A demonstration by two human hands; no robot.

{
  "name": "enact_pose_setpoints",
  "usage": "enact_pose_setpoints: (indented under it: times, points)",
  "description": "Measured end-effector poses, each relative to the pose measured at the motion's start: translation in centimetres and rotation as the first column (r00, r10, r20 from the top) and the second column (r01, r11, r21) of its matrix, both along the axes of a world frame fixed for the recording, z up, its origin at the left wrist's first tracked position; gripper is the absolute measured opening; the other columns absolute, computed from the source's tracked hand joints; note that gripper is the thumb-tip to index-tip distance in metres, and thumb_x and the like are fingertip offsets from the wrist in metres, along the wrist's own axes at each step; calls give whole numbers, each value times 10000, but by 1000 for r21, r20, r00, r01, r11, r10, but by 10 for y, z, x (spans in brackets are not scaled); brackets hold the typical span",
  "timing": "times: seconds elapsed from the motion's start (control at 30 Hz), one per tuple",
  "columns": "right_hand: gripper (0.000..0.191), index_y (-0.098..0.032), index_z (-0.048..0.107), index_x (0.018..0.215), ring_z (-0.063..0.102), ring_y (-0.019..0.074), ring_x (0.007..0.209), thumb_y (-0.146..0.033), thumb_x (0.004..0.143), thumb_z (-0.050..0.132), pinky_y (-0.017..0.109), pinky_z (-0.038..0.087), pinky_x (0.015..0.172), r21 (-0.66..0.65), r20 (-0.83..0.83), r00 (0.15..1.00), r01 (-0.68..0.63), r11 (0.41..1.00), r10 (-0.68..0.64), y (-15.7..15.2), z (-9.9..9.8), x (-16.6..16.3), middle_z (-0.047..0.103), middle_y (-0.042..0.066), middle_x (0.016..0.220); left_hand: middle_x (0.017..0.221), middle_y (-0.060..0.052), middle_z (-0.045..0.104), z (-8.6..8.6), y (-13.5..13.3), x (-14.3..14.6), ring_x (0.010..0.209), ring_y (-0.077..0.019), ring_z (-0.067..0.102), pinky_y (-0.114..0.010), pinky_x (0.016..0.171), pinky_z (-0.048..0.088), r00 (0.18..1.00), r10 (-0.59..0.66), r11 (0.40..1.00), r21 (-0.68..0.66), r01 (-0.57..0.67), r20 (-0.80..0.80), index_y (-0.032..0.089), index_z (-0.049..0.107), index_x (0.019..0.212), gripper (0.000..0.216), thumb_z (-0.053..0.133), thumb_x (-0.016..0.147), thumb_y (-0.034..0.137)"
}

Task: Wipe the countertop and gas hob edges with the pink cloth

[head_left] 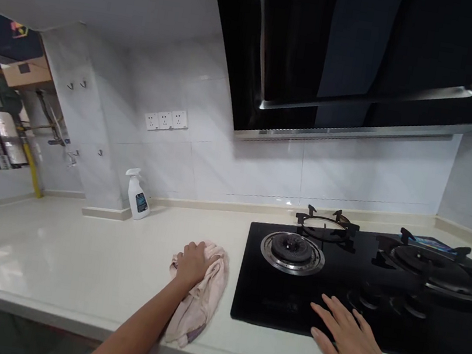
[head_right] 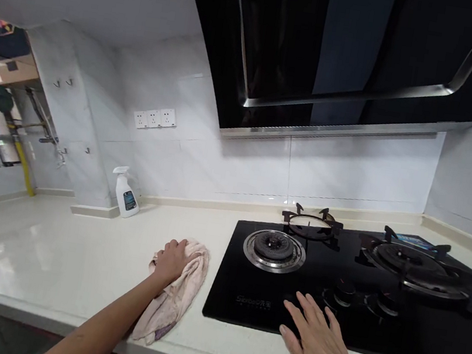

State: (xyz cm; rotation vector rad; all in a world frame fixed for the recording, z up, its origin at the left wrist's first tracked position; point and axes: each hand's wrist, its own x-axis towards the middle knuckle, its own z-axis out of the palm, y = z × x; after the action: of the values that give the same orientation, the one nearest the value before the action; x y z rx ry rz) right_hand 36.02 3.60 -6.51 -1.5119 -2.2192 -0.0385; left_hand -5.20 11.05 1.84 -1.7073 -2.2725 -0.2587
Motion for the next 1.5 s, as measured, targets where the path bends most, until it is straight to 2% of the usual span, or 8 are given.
enact_pose_setpoints:
  times: [0.17, 0.4, 0.73, 0.9, 1.0, 1.17, 1.27, 1.5]
  points:
    - [632, -333, 546, 1457, 310, 309, 1492, -693, 1001, 299, 609, 230, 1225, -7, 2, 1000, -3, 1000, 3, -4, 10, -3, 401, 26, 1591, 1552, -244, 380, -3, 23, 18, 1405, -410, 358, -556, 1054, 373, 997, -14, 999, 50, 18, -71, 140, 606, 1317, 618, 360, 1004, 612]
    - [620, -306, 554, 1447, 320, 302, 1487, -667, 1016, 291, 600, 235, 1210, -23, 4, 1000, -2, 1000, 2, -6, 21, -7, 425, 61, 1578, 1482, -185, 503, -12, 19, 51, 1334, -395, 458, -552, 1046, 405, 990, -132, 989, 54, 135, -50, 179, 552, 1408, 580, 384, 1017, 573]
    - [584, -287, 555, 1441, 330, 284, 1481, -611, 1006, 339, 563, 250, 1203, -28, 31, 999, 17, 999, -16, -4, 21, -5, 435, 69, 1573, 1426, -144, 555, -9, -46, 56, 1270, -334, 508, -494, 1024, 416, 975, -224, 975, 4, 224, -9, 235, 569, 1380, 489, 425, 1010, 521]
    - [618, -293, 537, 1459, 304, 269, 1495, -638, 994, 320, 556, 230, 1214, -56, 59, 998, 22, 998, -19, -1, 17, -2, 409, 52, 1590, 1494, -98, 521, -11, -91, 29, 1353, -293, 472, -459, 1069, 384, 931, -363, 932, -9, 364, 21, 285, 532, 1418, 479, 404, 1019, 518]
    - [632, -291, 534, 1464, 298, 270, 1498, -643, 992, 306, 558, 225, 1216, -42, 57, 998, 15, 999, -13, 1, 13, 0, 404, 53, 1593, 1515, -85, 510, -8, -98, 4, 1381, -276, 454, -463, 1082, 382, 938, -346, 937, -52, 347, 26, 294, 516, 1429, 477, 390, 1024, 512]
    - [633, -296, 560, 1443, 314, 286, 1490, -654, 984, 312, 565, 243, 1211, -1, 31, 999, 19, 1000, -19, -1, 9, -1, 423, 54, 1581, 1604, -109, 395, -1, -79, -33, 1453, -297, 362, -512, 1088, 382, 992, -129, 991, -45, 129, 5, 277, 533, 1411, 489, 383, 1015, 522]
    - [624, -305, 564, 1441, 319, 292, 1489, -655, 988, 316, 572, 247, 1213, 29, 16, 1000, 8, 1000, -8, -3, 7, -3, 423, 46, 1579, 1660, -109, 296, -1, -60, -44, 1509, -310, 268, -516, 1109, 367, 994, -96, 995, -21, 96, -47, 238, 555, 1391, 482, 370, 1021, 486]
    - [661, -324, 555, 1454, 313, 304, 1492, -709, 981, 301, 589, 208, 1240, 59, -22, 1000, 14, 998, -13, -5, -1, -5, 401, 20, 1586, 1548, -113, 483, 1, -2, -43, 1402, -267, 452, -442, 1108, 381, 990, -120, 990, -77, 114, -78, 229, 512, 1424, 493, 319, 1041, 472]
